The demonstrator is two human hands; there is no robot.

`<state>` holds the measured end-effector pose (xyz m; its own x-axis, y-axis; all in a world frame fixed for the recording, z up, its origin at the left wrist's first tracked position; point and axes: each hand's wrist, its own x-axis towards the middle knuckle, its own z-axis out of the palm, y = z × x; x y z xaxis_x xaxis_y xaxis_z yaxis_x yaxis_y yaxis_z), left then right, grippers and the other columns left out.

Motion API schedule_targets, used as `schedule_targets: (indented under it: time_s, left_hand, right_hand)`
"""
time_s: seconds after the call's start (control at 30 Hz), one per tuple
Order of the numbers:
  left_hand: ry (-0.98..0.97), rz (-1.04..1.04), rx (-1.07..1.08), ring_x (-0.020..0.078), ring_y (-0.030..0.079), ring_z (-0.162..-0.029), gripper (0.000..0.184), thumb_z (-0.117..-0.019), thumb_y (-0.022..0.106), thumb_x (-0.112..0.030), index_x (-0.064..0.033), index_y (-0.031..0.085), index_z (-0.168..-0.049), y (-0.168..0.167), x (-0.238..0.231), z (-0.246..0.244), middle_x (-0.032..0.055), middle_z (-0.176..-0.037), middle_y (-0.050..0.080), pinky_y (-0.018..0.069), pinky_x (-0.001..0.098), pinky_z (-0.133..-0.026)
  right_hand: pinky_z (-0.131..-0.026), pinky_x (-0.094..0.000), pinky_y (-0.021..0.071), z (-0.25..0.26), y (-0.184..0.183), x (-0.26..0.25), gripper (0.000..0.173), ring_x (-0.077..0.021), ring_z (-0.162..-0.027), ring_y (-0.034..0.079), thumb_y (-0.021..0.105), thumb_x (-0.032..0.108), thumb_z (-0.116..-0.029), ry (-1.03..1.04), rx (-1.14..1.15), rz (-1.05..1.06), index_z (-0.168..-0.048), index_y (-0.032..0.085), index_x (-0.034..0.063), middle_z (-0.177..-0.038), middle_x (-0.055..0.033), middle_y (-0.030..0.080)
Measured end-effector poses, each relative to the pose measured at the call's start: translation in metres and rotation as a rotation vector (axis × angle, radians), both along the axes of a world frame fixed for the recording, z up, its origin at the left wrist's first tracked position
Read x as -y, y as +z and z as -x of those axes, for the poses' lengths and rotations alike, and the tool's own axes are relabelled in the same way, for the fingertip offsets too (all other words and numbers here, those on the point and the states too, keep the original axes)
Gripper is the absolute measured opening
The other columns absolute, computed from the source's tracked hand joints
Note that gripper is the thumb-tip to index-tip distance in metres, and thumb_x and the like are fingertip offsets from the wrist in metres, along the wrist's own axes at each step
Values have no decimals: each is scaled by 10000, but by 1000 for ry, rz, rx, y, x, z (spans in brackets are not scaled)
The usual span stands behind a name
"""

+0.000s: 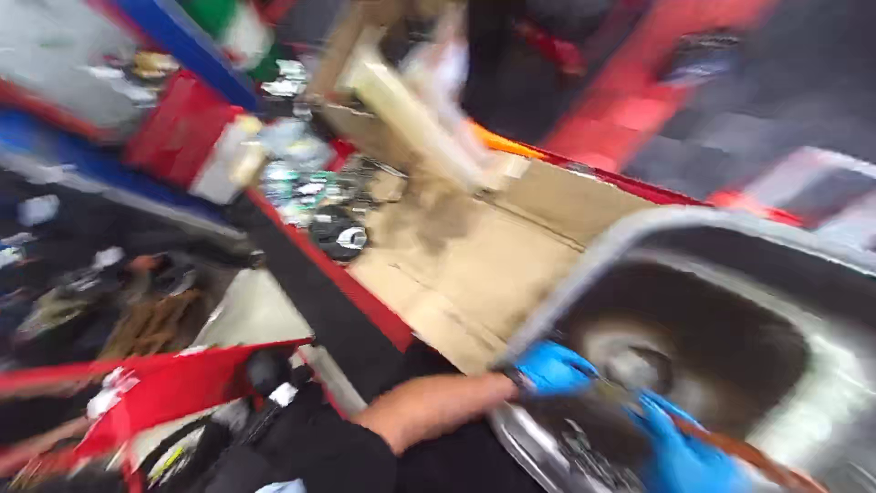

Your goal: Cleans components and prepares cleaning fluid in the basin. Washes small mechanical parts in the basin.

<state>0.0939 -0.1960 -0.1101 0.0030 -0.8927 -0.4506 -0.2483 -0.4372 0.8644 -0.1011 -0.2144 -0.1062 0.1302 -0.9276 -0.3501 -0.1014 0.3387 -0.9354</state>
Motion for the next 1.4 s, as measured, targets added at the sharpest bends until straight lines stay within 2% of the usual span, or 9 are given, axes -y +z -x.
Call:
schedule_targets:
  time_s: [0.1,0.33,0.77,0.83,0.93,1.03,1.17,1.3,1.4]
  left_hand:
    - [10,27,-177,185,709,-1072,260,-940,687,-53,1,729,-1191,-28,3,-3,143,-1172,735,570,369,-995]
    - [13,100,-420,187,706,-1080,438,-891,698,46,83,618,-1319,-31,7,-3,169,-1224,706,591,343,-968]
    - [-129,177,-375,146,698,-1089,396,-880,638,115,88,650,-1275,-29,7,-1,144,-1204,721,564,303,-991]
    - [-102,126,-416,169,720,-1012,377,-918,625,98,93,633,-1294,-29,8,0,140,-1132,734,595,331,-947]
    - [-32,54,-444,181,742,-920,355,-943,617,51,96,616,-1296,-23,1,6,131,-1077,744,629,350,-877]
    - [-23,34,-416,168,742,-845,335,-976,601,9,87,611,-1302,-18,10,7,115,-1010,749,638,339,-810]
    - [-21,-113,-391,160,730,-773,260,-972,635,-20,62,641,-1219,-13,16,2,90,-905,738,633,321,-746]
    - [-64,-220,-331,158,721,-754,196,-949,688,-50,58,671,-1111,-15,21,8,113,-891,730,624,321,-736]
    - [-139,-231,-286,199,728,-814,256,-929,721,-73,52,693,-1151,-10,19,15,167,-992,732,631,371,-791]
  right_hand:
    - [-826,-389,645,20,8,22,224,-201,-917,741,681,81,-964,-133,-54,21,-1152,691,-41,-1077,-107,752]
    - [-852,-379,637,6,34,25,173,-196,-922,739,676,35,-953,16,117,121,-1107,723,-30,-1049,-100,761]
    - [-853,-310,626,27,27,10,146,-115,-909,735,720,62,-929,66,12,132,-1064,750,15,-1008,-47,771]
    - [-848,-292,616,35,19,15,144,-93,-904,730,717,81,-926,18,-94,135,-1056,756,32,-1000,-36,771]
    - [-840,-348,639,25,23,11,151,-161,-900,744,701,52,-937,-37,37,165,-1071,735,-10,-1015,-80,768]
    - [-878,-325,601,41,-1,15,186,-106,-925,726,712,162,-942,21,-255,98,-1086,761,55,-1017,-41,769]
    - [-898,-414,610,102,-17,32,321,-177,-936,738,650,307,-1001,-80,-445,-96,-1165,734,44,-1038,-100,755]
    - [-929,-487,558,133,40,16,369,-260,-1022,710,631,302,-1001,-236,-717,-22,-1243,692,31,-1143,-176,722]
    - [-1012,-419,539,119,84,-8,434,-274,-1150,677,574,292,-1038,-234,-859,189,-1356,623,1,-1289,-226,666]
